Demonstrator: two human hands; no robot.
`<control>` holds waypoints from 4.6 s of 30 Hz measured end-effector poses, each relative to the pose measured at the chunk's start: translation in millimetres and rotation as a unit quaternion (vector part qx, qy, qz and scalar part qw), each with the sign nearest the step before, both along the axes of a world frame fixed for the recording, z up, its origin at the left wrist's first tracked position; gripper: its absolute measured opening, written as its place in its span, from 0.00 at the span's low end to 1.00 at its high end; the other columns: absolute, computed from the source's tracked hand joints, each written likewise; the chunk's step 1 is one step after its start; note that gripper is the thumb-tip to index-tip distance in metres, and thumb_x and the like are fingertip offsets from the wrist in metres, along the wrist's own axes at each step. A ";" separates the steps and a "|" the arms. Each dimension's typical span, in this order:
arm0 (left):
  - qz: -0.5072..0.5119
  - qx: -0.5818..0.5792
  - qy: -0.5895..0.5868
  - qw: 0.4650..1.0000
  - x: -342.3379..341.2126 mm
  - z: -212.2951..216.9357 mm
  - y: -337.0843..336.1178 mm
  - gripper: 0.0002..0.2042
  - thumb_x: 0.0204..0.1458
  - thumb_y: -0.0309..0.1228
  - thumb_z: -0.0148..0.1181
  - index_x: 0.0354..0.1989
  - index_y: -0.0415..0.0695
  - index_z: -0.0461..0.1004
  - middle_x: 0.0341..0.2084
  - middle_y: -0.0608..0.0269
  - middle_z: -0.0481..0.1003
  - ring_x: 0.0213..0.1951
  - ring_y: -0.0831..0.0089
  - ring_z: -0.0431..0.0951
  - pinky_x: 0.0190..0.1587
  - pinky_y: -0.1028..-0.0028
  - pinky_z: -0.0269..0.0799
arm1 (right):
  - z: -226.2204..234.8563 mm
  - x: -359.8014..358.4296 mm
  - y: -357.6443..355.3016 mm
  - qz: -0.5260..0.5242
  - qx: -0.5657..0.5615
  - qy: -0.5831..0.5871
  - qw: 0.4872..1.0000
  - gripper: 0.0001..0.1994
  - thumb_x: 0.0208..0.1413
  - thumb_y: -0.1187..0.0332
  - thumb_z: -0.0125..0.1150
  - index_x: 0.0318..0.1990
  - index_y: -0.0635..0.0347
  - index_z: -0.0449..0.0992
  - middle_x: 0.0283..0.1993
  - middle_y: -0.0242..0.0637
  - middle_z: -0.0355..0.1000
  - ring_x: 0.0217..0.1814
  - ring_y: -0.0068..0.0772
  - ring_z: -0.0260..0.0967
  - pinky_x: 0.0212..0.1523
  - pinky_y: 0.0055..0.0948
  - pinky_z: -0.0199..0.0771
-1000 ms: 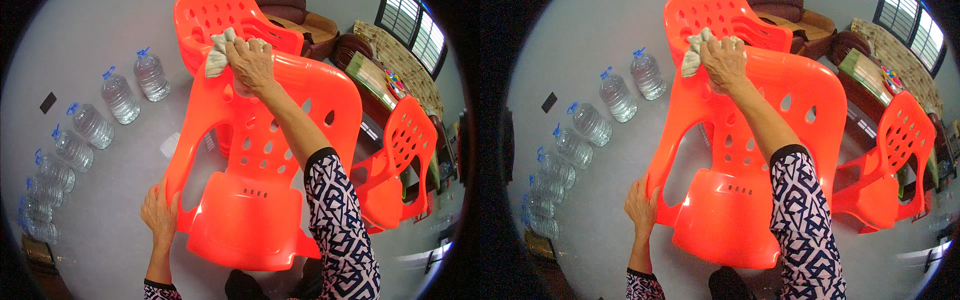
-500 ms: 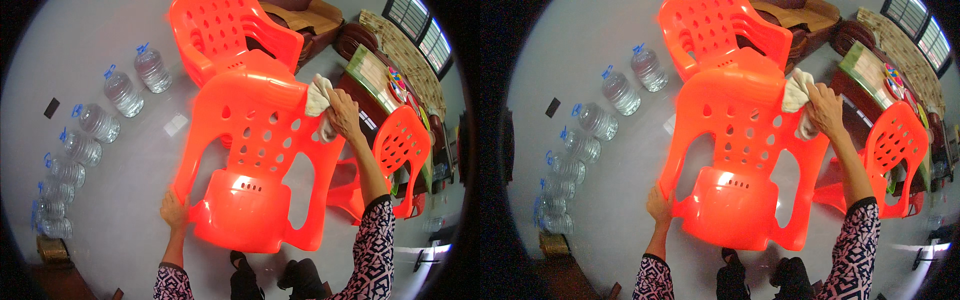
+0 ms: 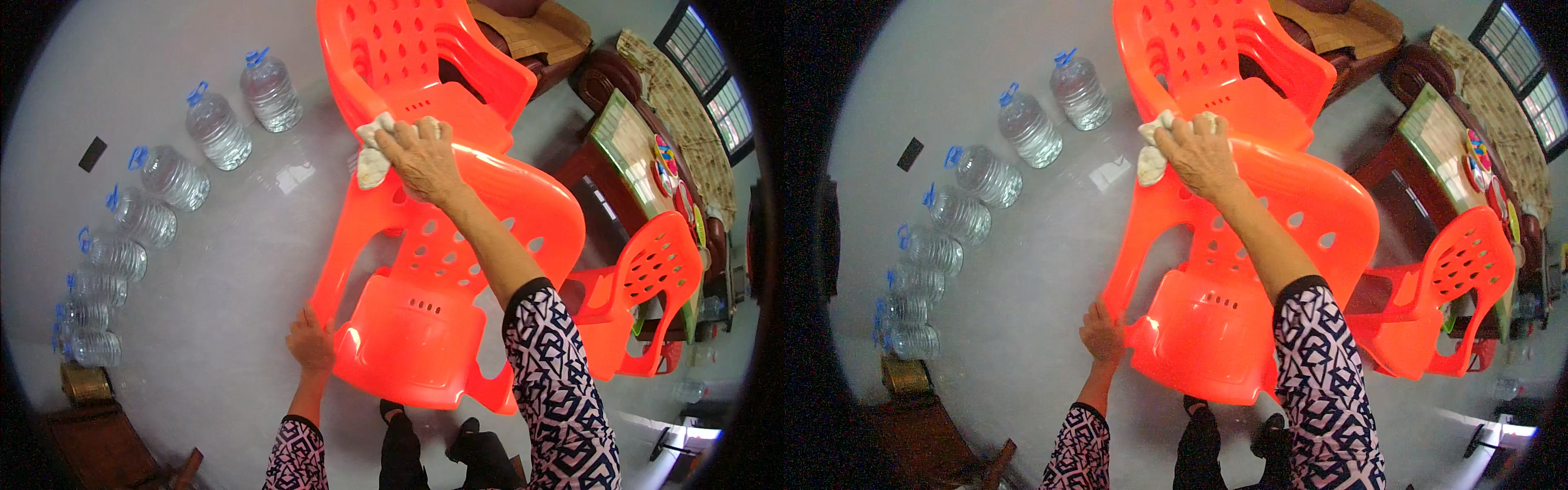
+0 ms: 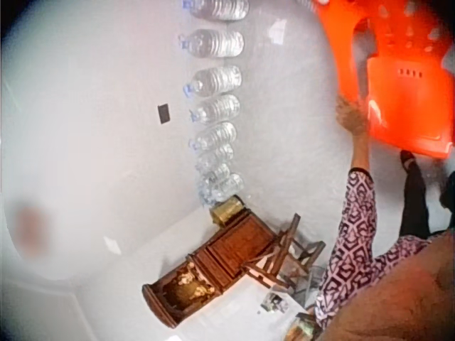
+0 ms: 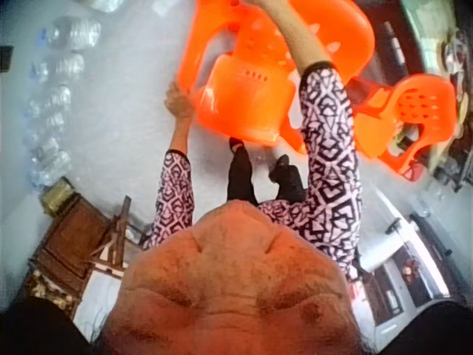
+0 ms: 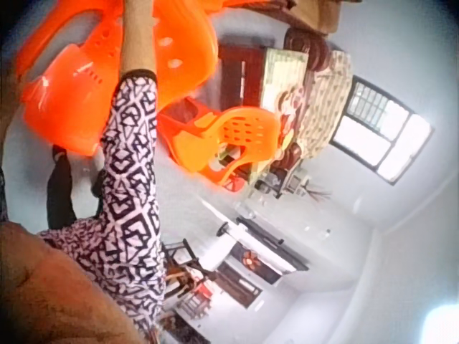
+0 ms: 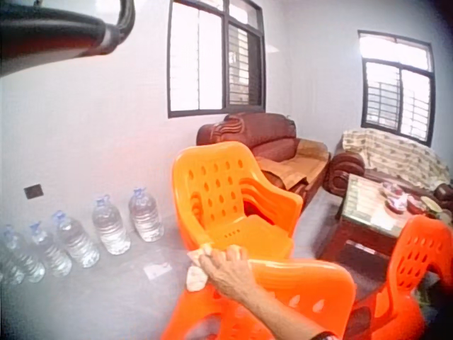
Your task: The person wipes the surfaces of orange plastic chairs using a white cloth. They handle the chairs one at a time, lifting and rotating them to clean the seat, backrest, and legs. The person sits on the floor during the task, with stacks of water bottles visible in the background.
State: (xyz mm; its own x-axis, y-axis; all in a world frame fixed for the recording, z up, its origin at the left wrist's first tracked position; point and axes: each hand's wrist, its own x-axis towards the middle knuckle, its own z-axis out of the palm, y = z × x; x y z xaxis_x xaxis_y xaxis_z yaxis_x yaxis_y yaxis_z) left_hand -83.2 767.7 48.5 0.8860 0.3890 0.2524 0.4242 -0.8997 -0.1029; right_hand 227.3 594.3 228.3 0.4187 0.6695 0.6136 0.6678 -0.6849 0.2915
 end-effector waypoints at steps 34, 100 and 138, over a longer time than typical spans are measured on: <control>0.074 -0.465 -0.242 0.848 -76.0 115.2 -73.1 0.27 0.59 0.41 0.55 0.63 0.43 0.57 0.52 0.54 0.67 0.56 0.61 0.67 0.55 0.63 0.64 | 178.6 -236.8 -214.7 0.026 0.151 0.479 0.865 0.17 0.36 0.67 0.66 0.38 0.60 0.74 0.35 0.49 0.74 0.34 0.53 0.73 0.33 0.47 0.73; 0.115 -0.795 -0.276 0.528 -143.2 324.5 -170.0 0.40 0.53 0.23 0.47 0.72 0.44 0.31 0.68 0.53 0.45 0.68 0.62 0.49 0.67 0.65 0.48 | 108.4 -324.2 -43.4 0.240 0.247 0.591 0.729 0.14 0.55 0.65 0.54 0.48 0.55 0.74 0.38 0.47 0.66 0.40 0.45 0.68 0.38 0.40 0.68; 0.039 -0.808 -0.269 0.523 -104.7 333.4 -186.4 0.31 0.46 0.23 0.48 0.64 0.42 0.52 0.48 0.55 0.68 0.45 0.65 0.73 0.47 0.64 0.74 | -35.4 -346.4 -194.9 -0.144 0.347 0.610 0.698 0.17 0.57 0.54 0.52 0.46 0.53 0.76 0.35 0.52 0.74 0.40 0.57 0.72 0.41 0.49 0.71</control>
